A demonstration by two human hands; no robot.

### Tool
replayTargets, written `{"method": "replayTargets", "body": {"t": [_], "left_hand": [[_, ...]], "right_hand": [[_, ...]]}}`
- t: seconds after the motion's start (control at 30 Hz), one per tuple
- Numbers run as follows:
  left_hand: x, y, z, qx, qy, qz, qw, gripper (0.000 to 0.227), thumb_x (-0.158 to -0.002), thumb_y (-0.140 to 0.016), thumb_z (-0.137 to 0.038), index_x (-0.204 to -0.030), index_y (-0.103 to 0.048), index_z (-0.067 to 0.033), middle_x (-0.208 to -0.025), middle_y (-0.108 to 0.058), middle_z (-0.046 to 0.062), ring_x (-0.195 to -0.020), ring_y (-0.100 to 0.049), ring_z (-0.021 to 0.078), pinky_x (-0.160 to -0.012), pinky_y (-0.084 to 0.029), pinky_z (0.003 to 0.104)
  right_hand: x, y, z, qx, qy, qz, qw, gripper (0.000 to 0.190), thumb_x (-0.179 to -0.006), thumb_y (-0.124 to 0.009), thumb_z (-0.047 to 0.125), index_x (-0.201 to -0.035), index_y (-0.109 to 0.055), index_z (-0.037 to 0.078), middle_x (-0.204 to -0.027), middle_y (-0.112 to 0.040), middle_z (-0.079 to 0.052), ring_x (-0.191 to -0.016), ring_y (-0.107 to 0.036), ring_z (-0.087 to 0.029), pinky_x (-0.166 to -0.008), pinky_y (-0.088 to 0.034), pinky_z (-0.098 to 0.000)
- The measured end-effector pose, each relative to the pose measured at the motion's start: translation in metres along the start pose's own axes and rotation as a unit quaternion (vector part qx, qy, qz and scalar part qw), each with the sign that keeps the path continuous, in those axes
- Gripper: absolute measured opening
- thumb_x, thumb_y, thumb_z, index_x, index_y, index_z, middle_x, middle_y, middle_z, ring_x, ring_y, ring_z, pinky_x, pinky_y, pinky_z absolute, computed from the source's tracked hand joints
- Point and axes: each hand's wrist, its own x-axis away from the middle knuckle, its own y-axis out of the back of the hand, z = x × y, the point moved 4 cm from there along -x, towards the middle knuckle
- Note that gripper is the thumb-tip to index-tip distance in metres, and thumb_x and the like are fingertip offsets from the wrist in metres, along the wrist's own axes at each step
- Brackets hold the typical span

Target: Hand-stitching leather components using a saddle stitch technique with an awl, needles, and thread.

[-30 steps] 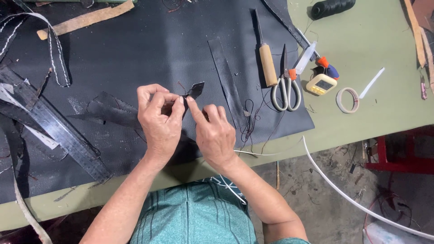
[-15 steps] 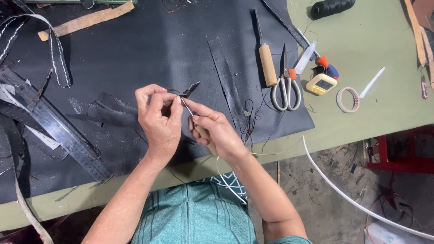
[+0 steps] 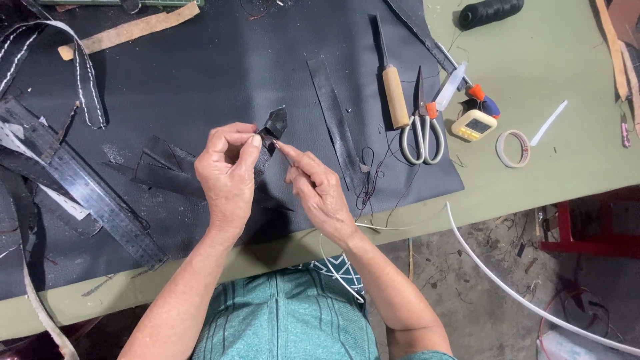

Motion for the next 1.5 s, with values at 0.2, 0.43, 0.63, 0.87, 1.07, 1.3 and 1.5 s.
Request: {"method": "replayTargets", "body": {"t": [0.2,0.43,0.63,0.87,1.07,1.3,1.5], "left_hand": [[0.003,-0.001,-0.006,-0.003,-0.011,-0.004,1.000,0.004,-0.097,-0.070,0.005,-0.098,-0.069,0.0019,-0.098,-0.072,0.016,-0.085,-0.070,0.0168,-0.067,-0.057,0.028],[-0.003,0.009,-0.004,-0.012,-0.004,-0.016,1.000,0.004,-0.099,-0.069,0.004,-0.097,-0.068,0.0002,-0.100,-0.072,0.016,-0.089,-0.069,0.0164,-0.070,-0.057,0.029],[-0.003,0.013,-0.013,-0.016,0.003,-0.026,1.000,0.005,-0.098,-0.071,0.003,-0.096,-0.069,-0.0016,-0.099,-0.073,0.015,-0.091,-0.068,0.0151,-0.072,-0.055,0.029],[0.000,0.010,-0.023,0.028,0.081,-0.016,0.996,0.004,-0.094,-0.072,-0.001,-0.092,-0.072,-0.0046,-0.096,-0.074,0.011,-0.089,-0.065,0.0116,-0.071,-0.054,0.027],[0.004,0.006,-0.028,-0.005,0.022,0.027,0.999,0.006,-0.095,-0.074,0.000,-0.092,-0.071,-0.0045,-0.094,-0.072,0.010,-0.088,-0.069,0.0152,-0.067,-0.056,0.027],[0.002,0.012,-0.050,-0.076,-0.081,0.000,0.994,0.009,-0.099,-0.070,0.003,-0.095,-0.069,-0.0046,-0.092,-0.067,0.010,-0.081,-0.067,0.0178,-0.062,-0.056,0.027],[0.004,0.008,-0.035,-0.064,-0.055,0.006,0.996,0.005,-0.103,-0.068,-0.004,-0.099,-0.068,-0.0072,-0.087,-0.065,0.009,-0.078,-0.069,0.0188,-0.062,-0.058,0.027]], "right_hand": [[0.000,0.010,-0.005,0.056,0.045,-0.037,0.997,0.036,-0.100,-0.052,0.001,-0.132,-0.066,0.005,-0.080,-0.067,-0.009,-0.062,-0.061,-0.015,-0.057,-0.053,-0.0306],[-0.002,0.023,0.013,0.322,0.123,-0.048,0.938,0.024,-0.098,-0.063,0.010,-0.116,-0.077,0.017,-0.083,-0.061,0.002,-0.071,-0.059,-0.015,-0.063,-0.052,-0.0294],[-0.023,0.031,-0.042,0.314,0.044,-0.018,0.948,0.020,-0.097,-0.061,0.000,-0.108,-0.076,0.005,-0.084,-0.058,-0.006,-0.073,-0.062,-0.022,-0.065,-0.056,-0.0361],[-0.037,0.026,-0.062,0.290,0.087,-0.091,0.949,0.025,-0.092,-0.076,0.014,-0.117,-0.071,0.014,-0.094,-0.051,-0.001,-0.091,-0.058,-0.020,-0.076,-0.056,-0.0334],[-0.030,0.022,0.014,0.244,0.252,-0.127,0.928,0.033,-0.090,-0.078,0.036,-0.122,-0.073,0.027,-0.101,-0.059,0.004,-0.093,-0.058,-0.013,-0.078,-0.058,-0.0270],[-0.020,0.021,0.051,0.211,0.254,-0.118,0.936,0.003,-0.093,-0.075,0.018,-0.093,-0.078,0.018,-0.081,-0.066,0.003,-0.080,-0.058,-0.014,-0.067,-0.055,-0.0275],[-0.017,0.020,0.047,0.066,0.142,-0.070,0.985,0.006,-0.096,-0.070,0.016,-0.092,-0.072,0.013,-0.086,-0.065,-0.002,-0.072,-0.059,-0.014,-0.061,-0.056,-0.0299]]}}
